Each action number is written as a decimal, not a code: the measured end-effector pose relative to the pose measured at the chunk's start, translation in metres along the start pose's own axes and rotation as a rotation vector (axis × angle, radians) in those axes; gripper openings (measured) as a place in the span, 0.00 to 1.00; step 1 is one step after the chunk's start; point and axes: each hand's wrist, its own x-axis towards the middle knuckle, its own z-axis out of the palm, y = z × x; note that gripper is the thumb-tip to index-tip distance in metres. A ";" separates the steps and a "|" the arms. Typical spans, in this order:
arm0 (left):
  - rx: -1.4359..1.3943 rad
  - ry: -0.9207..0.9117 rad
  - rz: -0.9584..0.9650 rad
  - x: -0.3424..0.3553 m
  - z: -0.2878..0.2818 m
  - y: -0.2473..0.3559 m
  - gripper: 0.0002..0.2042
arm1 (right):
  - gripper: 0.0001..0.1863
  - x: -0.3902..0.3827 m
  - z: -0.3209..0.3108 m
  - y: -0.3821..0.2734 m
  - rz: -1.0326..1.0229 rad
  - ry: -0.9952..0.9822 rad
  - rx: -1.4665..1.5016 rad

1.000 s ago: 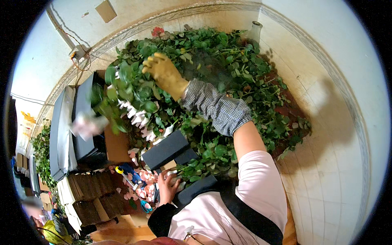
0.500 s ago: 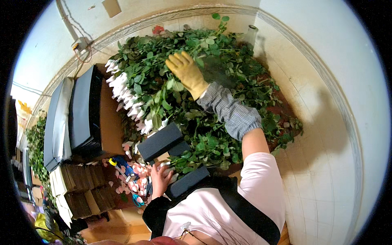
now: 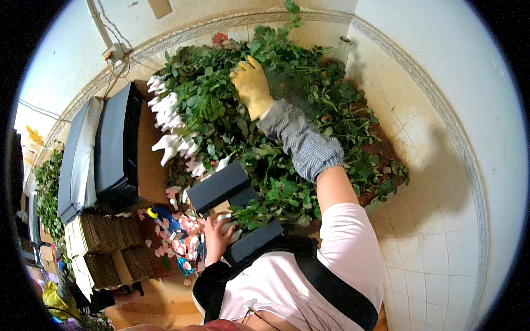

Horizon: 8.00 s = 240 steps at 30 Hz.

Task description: The person arranges artificial pink roses into a black foam block, adjusting the petals and positioning the stems. They then place the foam block into a cardboard box and continue arranging more flowers into the box.

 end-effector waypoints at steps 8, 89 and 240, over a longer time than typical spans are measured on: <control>-0.027 -0.010 0.011 0.003 -0.005 0.009 0.13 | 0.11 -0.013 0.003 0.012 0.071 -0.163 0.045; -0.105 -0.030 -0.069 -0.004 0.010 -0.018 0.31 | 0.13 -0.193 -0.119 -0.016 -0.049 -1.053 0.640; -0.347 0.041 -0.297 -0.019 0.005 -0.019 0.15 | 0.08 -0.261 -0.048 -0.194 -0.532 -1.057 0.307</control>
